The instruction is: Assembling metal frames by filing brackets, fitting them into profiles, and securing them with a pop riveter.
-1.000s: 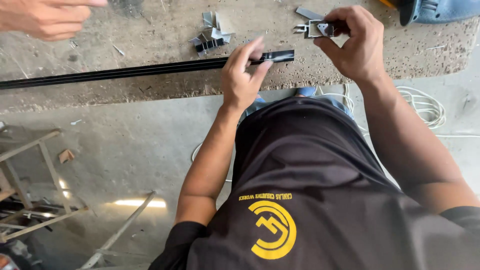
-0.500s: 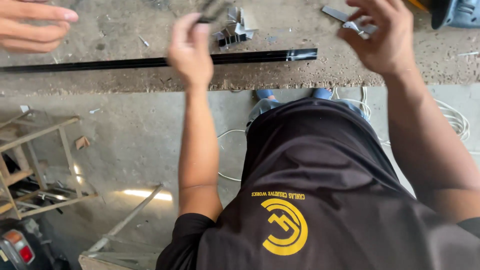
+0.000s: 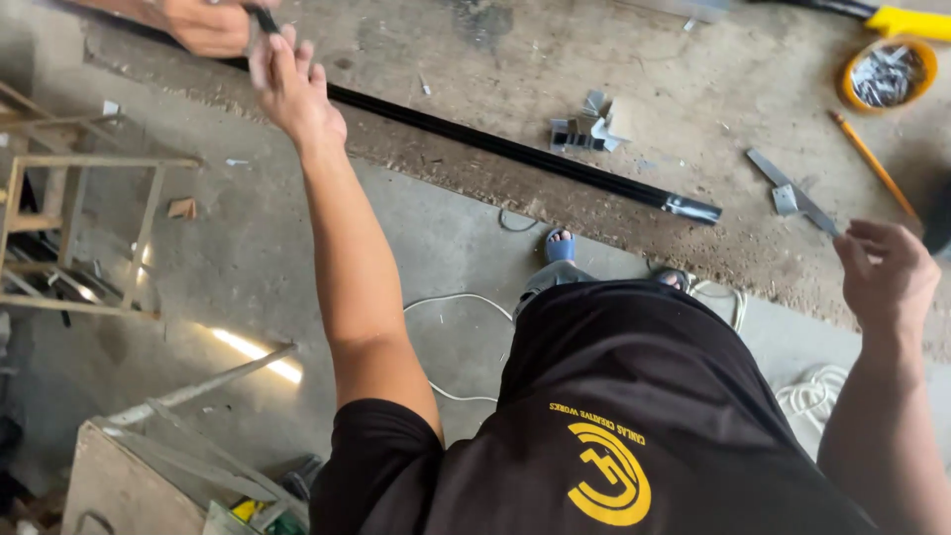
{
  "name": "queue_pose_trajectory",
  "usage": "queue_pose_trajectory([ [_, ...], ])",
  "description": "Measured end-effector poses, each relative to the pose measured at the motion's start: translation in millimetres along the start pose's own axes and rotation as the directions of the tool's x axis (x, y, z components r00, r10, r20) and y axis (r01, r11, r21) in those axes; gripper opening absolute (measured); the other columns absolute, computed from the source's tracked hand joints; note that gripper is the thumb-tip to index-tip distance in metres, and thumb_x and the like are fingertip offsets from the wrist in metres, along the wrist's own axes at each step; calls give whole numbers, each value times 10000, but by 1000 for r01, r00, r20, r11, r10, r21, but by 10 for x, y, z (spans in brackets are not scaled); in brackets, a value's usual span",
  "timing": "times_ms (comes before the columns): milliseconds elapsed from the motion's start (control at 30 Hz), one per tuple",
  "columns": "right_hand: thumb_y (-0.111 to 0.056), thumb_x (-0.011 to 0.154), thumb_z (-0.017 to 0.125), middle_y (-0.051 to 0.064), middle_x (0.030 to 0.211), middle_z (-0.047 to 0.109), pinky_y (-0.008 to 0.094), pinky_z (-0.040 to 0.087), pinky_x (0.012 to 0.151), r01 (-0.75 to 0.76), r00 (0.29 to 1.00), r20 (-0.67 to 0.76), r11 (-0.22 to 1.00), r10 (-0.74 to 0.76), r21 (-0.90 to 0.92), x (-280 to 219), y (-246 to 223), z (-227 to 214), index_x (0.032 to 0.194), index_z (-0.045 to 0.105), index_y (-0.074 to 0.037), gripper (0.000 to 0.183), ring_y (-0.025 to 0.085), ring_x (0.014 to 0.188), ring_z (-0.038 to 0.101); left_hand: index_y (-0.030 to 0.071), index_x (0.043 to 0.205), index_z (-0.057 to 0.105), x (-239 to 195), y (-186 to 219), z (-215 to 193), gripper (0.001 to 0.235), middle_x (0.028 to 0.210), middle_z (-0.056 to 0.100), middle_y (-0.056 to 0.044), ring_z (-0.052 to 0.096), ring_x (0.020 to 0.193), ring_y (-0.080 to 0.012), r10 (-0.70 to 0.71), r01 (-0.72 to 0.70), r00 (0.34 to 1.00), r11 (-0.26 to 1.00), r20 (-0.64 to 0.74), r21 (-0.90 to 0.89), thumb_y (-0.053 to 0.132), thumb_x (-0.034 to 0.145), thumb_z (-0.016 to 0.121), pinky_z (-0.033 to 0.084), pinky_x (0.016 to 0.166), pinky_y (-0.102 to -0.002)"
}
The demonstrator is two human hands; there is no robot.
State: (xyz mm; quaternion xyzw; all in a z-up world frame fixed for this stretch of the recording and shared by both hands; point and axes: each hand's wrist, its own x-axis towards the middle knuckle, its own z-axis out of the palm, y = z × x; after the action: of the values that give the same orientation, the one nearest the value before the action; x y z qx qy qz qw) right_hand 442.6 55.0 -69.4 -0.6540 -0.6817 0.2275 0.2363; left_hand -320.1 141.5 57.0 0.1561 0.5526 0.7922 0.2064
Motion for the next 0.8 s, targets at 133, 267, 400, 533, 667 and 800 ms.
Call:
queue_pose_trajectory([
  [133,-112,1170,811,125,1091,756,346,551,892,114,993,-11,993,-114,-20,31,41,90,1300,793,-2,172,230,986,729,193,1335,572,-227,179,254,819,1397,655,-140,778,1121,-328,-207,218,972,971,-113,94,632,653,688,509,744,-360],
  [267,-109,1150,840,119,1158,774,365,561,896,293,952,-47,947,-302,-132,160,82,347,1333,818,-15,206,254,1029,731,234,1017,628,-663,-337,-4,253,901,695,31,628,742,-89,-151,66,966,930,211,363,389,826,688,404,559,-248],
  [400,-132,967,954,176,1162,765,393,605,835,480,876,-48,877,-480,-11,225,-200,663,1370,783,40,470,266,945,700,220,711,572,-1620,-726,-464,299,689,625,45,603,692,-136,-139,-55,957,775,255,630,389,957,588,476,770,-354],
  [533,-322,880,890,157,1256,756,430,577,949,591,804,-10,800,-595,-103,303,-500,978,1443,730,60,699,289,1092,695,105,1148,659,-2549,-1987,-1757,541,1151,736,-170,675,1078,-403,-397,209,918,433,-23,877,579,914,549,484,884,-501],
  [667,-277,946,781,216,1240,721,510,555,995,666,742,-20,741,-670,-87,374,-485,1245,1361,718,71,545,418,1159,675,103,954,580,-3358,-2460,-2723,233,974,650,-183,653,915,-388,-761,-110,643,15,83,994,331,933,537,494,719,-474],
  [800,-199,987,751,209,1113,685,537,532,965,698,703,-56,703,-709,-138,429,-355,1362,1410,729,52,492,451,1041,658,462,1609,292,-3879,-2385,-3028,586,1600,455,-58,471,1415,-276,-978,-304,64,-207,-197,930,545,1049,444,424,1082,-389],
])
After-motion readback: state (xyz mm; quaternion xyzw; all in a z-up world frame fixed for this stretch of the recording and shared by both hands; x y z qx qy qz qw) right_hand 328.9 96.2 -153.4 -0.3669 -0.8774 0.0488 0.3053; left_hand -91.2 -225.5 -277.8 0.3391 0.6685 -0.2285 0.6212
